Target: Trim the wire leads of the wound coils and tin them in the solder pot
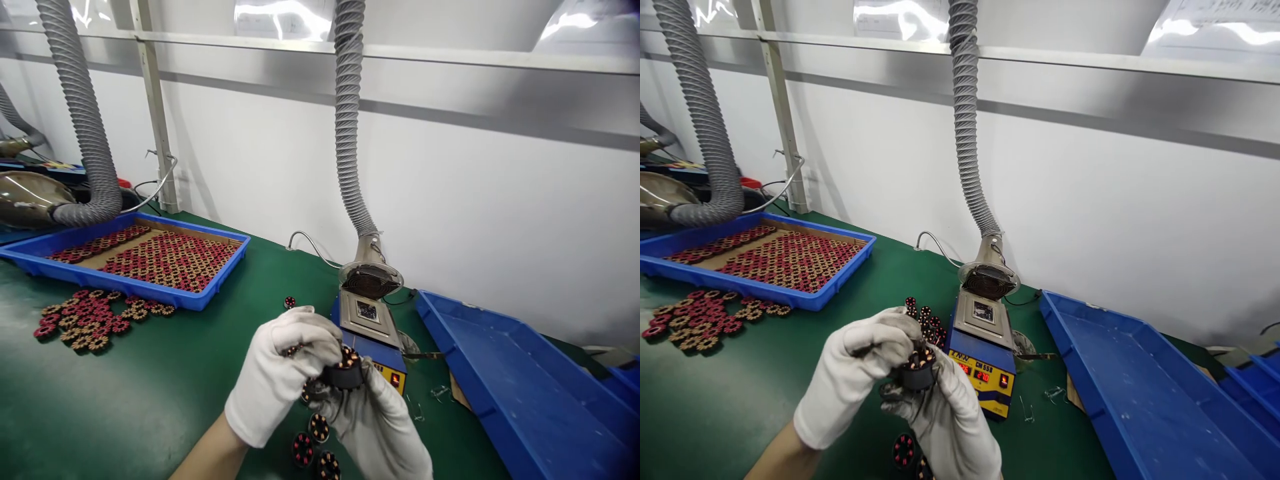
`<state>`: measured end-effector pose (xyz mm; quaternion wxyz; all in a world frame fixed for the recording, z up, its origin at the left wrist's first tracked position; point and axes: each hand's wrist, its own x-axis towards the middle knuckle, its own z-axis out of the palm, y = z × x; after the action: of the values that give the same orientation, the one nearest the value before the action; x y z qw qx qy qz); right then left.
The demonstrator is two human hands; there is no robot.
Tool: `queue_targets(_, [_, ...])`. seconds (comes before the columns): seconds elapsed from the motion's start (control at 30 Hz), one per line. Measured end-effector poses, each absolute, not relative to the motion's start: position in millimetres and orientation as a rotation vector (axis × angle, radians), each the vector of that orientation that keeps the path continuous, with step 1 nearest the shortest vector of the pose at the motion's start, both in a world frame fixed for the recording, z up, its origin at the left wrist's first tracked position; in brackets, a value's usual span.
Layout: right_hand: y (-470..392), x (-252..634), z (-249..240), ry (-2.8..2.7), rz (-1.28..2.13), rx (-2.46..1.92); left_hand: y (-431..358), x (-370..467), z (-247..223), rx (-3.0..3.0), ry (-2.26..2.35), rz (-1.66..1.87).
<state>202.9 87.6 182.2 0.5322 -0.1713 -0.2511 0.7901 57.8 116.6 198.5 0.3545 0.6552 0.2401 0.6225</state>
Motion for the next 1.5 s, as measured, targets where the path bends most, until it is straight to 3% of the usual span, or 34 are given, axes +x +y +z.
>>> queue_targets(0.1, [87.0,203.2,184.9,-0.617,1.913,-0.363,113.2,53.2,200.9,1.398,0.625,1.637])
queue_targets(0.3, [89.1,206.3,187.6,-0.608,1.861,-0.422,105.3,54.3,217.1,1.529,0.7,1.257])
queue_targets(0.63, [88.7,209.4,182.9,-0.587,1.841,-0.457,102.2,50.6,210.7,1.384,0.679,1.648])
queue_targets(0.8, [87.9,209.8,183.8,-0.607,1.813,-0.462,102.6,57.5,217.4,1.618,0.702,1.3])
queue_targets(1.1, [86.7,195.8,194.5,-0.817,1.202,-0.665,95.7,67.5,206.4,1.952,0.774,1.797])
queue_targets(1.27, [92.8,195.0,188.6,-0.833,0.861,-0.707,91.8,66.9,206.3,1.664,0.756,1.997])
queue_targets(1.33, [92.9,194.3,184.9,-0.907,0.636,-0.684,92.6,67.2,210.0,1.498,0.783,1.885])
queue_targets(1.5, [91.6,187.4,172.7,-1.316,0.042,-0.698,98.7,80.9,211.8,1.198,0.583,1.235])
